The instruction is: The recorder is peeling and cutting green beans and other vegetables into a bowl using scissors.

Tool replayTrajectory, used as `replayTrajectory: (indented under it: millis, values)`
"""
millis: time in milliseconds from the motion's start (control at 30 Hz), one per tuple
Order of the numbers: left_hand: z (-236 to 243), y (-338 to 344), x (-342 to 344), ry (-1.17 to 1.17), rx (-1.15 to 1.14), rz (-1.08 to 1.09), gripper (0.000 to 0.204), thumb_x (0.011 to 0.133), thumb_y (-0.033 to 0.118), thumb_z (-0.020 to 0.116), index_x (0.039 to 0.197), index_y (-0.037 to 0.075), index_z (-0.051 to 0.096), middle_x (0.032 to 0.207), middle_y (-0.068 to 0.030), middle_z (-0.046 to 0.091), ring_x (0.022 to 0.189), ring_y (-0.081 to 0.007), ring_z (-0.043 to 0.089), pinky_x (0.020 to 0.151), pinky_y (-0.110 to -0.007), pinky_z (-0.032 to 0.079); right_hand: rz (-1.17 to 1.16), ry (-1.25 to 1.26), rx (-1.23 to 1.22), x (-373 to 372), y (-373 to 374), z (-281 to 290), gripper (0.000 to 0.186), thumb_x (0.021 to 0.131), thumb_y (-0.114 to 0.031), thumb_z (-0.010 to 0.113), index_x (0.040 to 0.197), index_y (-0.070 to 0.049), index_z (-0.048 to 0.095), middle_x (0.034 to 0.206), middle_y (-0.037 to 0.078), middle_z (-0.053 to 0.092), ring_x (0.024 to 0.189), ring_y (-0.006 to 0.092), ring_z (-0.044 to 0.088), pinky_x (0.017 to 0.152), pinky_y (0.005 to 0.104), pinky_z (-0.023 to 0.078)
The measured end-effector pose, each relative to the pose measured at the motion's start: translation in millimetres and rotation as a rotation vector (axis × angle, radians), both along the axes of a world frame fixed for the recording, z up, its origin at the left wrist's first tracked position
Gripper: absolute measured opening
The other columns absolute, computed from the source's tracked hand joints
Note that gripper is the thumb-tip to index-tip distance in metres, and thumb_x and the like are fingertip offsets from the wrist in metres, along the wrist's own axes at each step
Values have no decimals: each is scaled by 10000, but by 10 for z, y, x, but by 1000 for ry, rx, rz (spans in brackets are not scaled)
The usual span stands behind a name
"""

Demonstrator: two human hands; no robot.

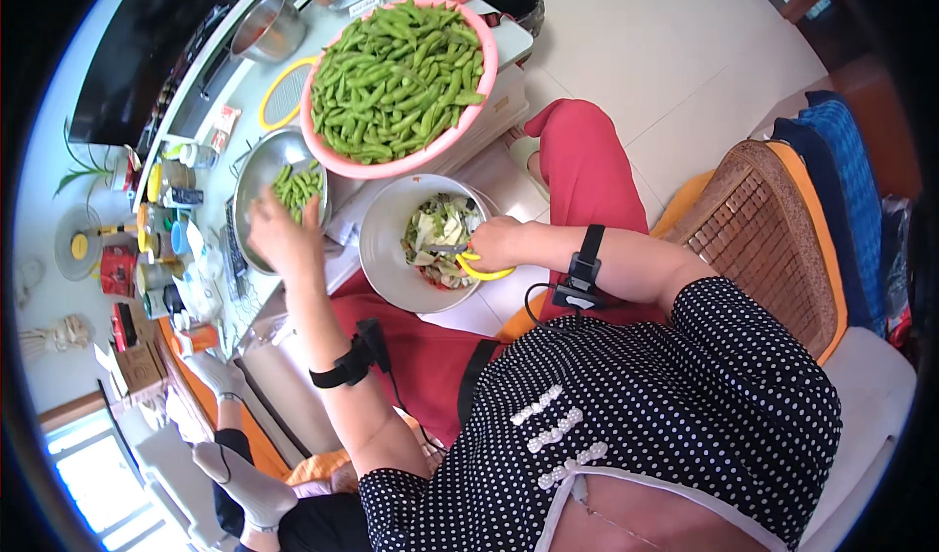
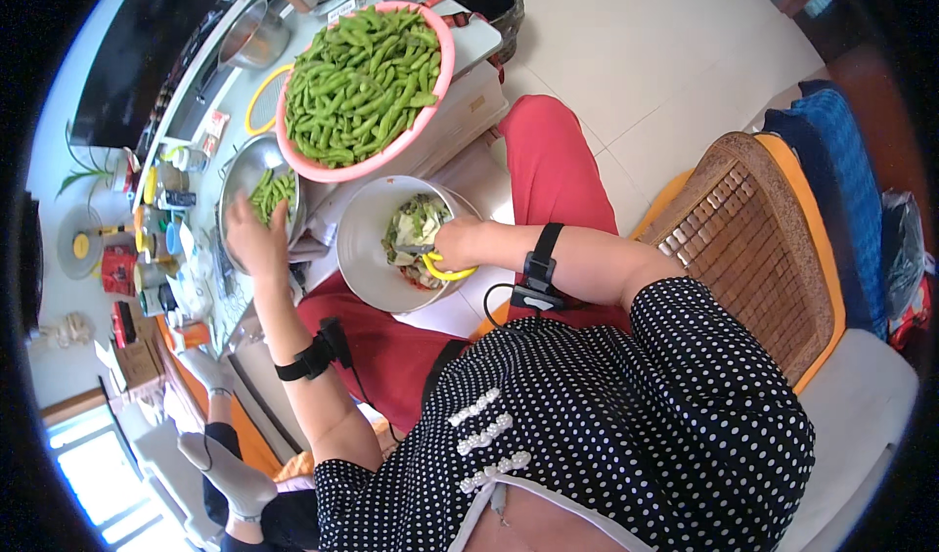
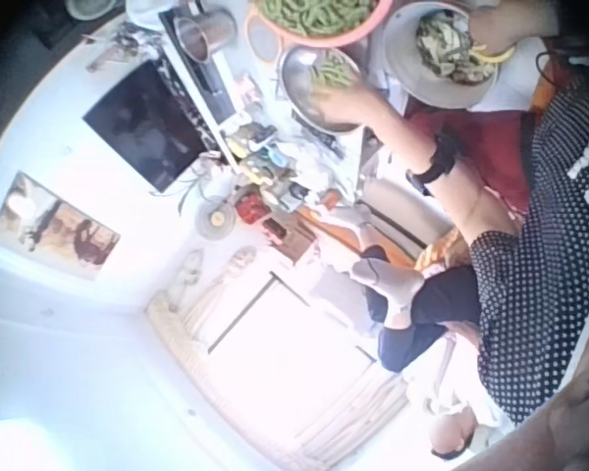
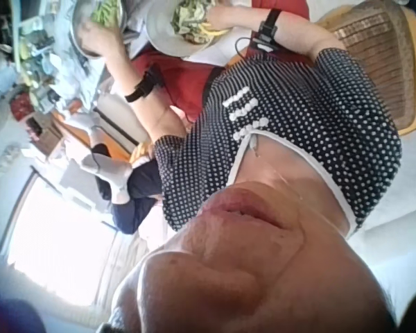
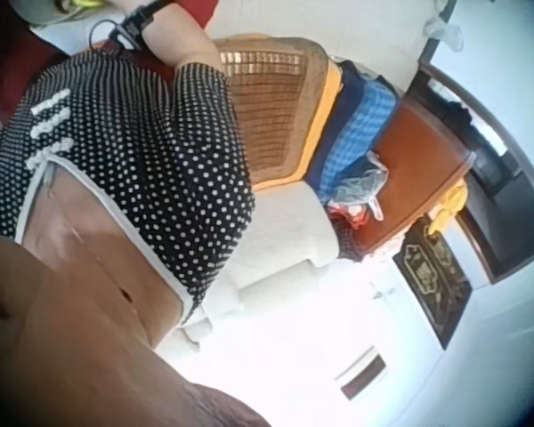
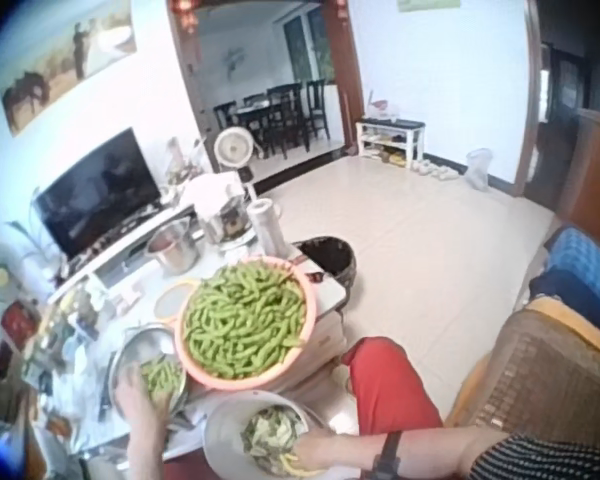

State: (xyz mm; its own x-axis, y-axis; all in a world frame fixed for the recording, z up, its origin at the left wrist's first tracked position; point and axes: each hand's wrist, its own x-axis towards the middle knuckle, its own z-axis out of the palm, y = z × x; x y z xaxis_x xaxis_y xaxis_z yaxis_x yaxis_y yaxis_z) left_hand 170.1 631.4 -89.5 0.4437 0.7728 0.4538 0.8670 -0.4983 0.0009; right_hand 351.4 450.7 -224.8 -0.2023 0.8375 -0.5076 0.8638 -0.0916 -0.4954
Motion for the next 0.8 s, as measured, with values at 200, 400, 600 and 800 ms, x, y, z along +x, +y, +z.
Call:
replayTrajectory:
  millis: [200,400,600,800]
  values:
    - [-38,-284,1018,-156,-79,-633,337,717,34,633,1052,53,594,1042,-104,580,921,-297,552,801,-373,460,-2,56,82,-32,-1,8,573,776,-578,532,832,-22,664,841,184,649,815,342,633,746,419,501]
    - [-132,-248,1324,115,-6,-528,173,742,47,552,914,54,540,890,-116,515,741,-296,592,609,-394,498,12,53,45,-35,-3,137,445,790,-424,538,900,-13,667,923,185,648,898,333,624,802,407,488]
    - [-170,-167,1294,2,-70,-487,162,730,69,584,884,57,535,915,-121,536,675,-305,596,588,-395,494,17,56,95,-40,-17,144,419,775,-405,562,894,-18,669,896,170,652,881,321,628,784,409,494]
    - [-55,-117,1187,-207,-184,-477,198,728,72,632,908,53,551,817,-116,595,619,-258,598,575,-363,469,-18,101,95,-63,6,100,385,765,-399,581,877,-41,669,884,155,651,868,316,630,774,409,495]
